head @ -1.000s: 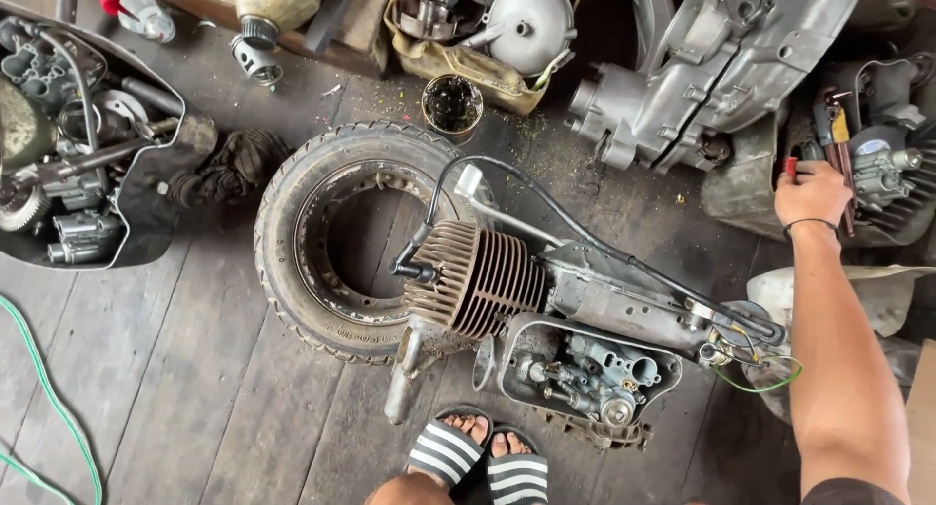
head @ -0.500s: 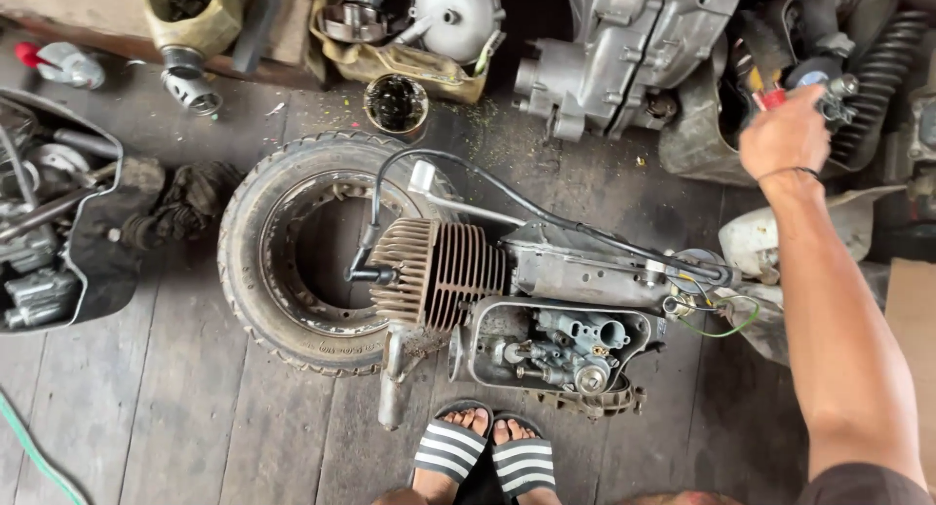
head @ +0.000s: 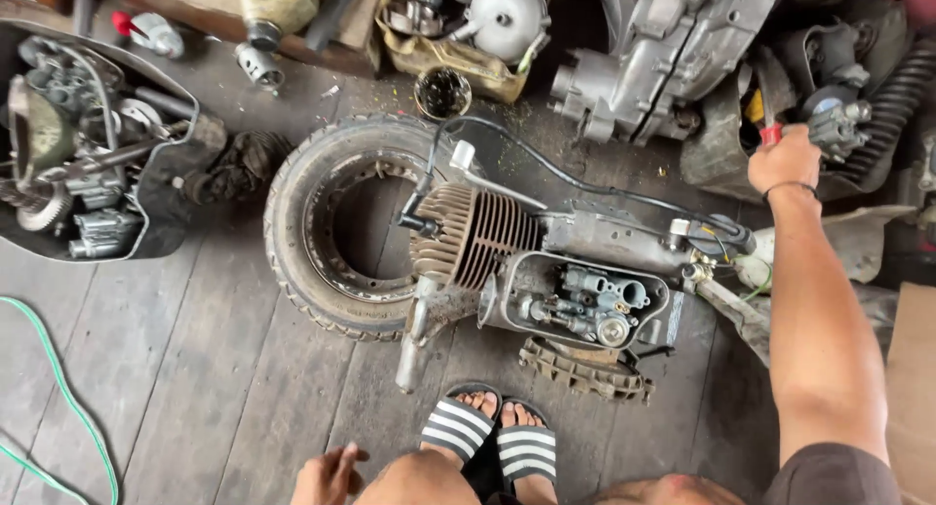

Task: Cleaning the exterior of a motorcycle engine block and carburetor area using a small brush, and occasionally moving a tire.

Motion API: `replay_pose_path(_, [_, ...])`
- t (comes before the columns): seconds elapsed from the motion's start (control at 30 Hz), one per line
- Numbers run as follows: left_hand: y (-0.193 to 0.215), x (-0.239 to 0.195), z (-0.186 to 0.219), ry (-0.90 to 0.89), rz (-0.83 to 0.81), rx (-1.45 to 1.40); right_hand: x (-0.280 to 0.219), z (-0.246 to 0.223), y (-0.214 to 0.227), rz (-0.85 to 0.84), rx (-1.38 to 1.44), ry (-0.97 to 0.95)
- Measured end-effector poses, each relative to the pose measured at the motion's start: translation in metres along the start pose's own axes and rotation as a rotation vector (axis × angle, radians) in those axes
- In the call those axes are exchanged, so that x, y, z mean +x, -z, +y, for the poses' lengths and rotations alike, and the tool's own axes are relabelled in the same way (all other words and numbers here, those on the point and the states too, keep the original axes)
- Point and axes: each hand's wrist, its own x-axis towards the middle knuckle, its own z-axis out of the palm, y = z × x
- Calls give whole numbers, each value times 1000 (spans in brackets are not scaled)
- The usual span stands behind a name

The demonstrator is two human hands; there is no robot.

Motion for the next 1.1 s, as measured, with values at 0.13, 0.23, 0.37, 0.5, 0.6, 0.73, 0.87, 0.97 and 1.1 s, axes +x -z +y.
replay_pose_path(0.13, [46,-58,76,-309,187,-60,33,41,-34,124,79,50])
replay_pose_path(0.23, [71,-86,136,-686,380,-131,38,86,-43,308,32,137])
replay_pose_path(0.37, [104,-117,225,-1349,639,-267,-28,107,3,256,79,251])
replay_pose_path(0.5, [116,-122,295,-1545,765,-356,-65,102,36,202,110,210])
replay_pose_path(0.6, [116,-124,328,-1647,780,-426,-62,94,31,206,87,258])
replay_pose_path(0.73, [121,-122,348,-1645,769,-138,-23,55,3,194,64,336])
replay_pose_path(0.87, [110,-119,357,-1805,601,292,-18,7,14,9,-162,118])
replay_pose_path(0.97, [104,-121,370,-1725,180,540,19,3,58,440,-591,539])
replay_pose_path(1.1, [115,-127,377,-1810,-45,398,100,-113,96,476,-224,1045])
